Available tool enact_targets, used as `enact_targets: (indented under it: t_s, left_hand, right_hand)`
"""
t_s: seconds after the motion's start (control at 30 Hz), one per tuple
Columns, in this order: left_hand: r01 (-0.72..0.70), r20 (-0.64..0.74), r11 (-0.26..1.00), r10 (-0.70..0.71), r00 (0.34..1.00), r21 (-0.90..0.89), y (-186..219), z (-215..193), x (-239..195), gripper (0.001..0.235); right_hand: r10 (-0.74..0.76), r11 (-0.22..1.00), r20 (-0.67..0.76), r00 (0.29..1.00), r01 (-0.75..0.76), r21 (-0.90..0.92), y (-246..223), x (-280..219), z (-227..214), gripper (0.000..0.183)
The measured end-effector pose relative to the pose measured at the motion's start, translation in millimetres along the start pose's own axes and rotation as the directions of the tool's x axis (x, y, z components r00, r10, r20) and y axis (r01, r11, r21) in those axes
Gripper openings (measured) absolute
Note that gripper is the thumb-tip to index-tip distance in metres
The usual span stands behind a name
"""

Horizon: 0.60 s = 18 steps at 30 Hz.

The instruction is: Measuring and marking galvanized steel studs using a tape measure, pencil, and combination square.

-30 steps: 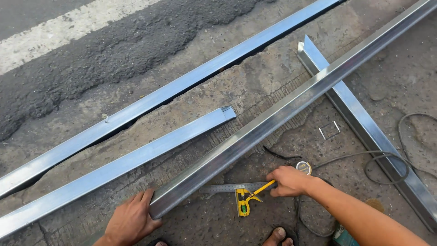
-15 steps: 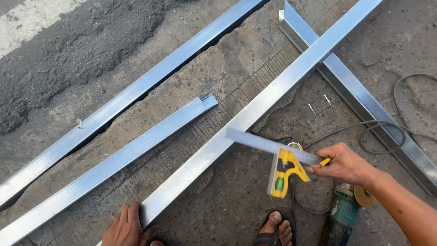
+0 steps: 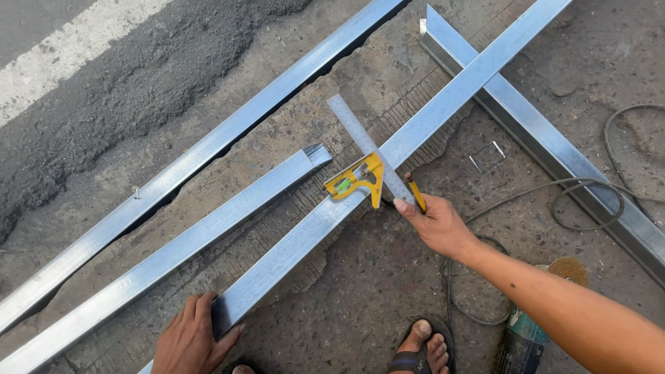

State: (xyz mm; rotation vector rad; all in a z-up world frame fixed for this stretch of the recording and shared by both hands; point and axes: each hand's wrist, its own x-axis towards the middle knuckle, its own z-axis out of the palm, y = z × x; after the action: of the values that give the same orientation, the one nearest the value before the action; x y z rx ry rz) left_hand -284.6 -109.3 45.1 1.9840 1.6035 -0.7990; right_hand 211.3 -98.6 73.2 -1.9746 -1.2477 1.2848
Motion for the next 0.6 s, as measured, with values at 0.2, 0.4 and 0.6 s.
enact_targets:
  t_s: [0.2, 0.4, 0.6]
  left_hand:
    - [-0.589, -0.698, 0.797, 0.499, 0.513, 0.136, 93, -123, 11, 0.075]
    - [-0.502, -0.601, 0.748, 0.656, 0.458, 0.434, 173, -207, 81, 0.097]
    - [-0.803, -0.857, 0.588, 0.361, 0.369, -0.098, 183, -239, 105, 0.018]
  right_hand:
    - [0.01, 1.0, 0.117, 0.993, -0.009, -0.004, -47, 4, 8, 0.055]
    - [-0.016, 0.971, 0.236, 0.972, -0.041, 0.235, -135, 3, -27, 0.032]
    - [-0.14, 0.758, 0.137, 0.981, 0.017, 0.652, -163, 11, -68, 0.042]
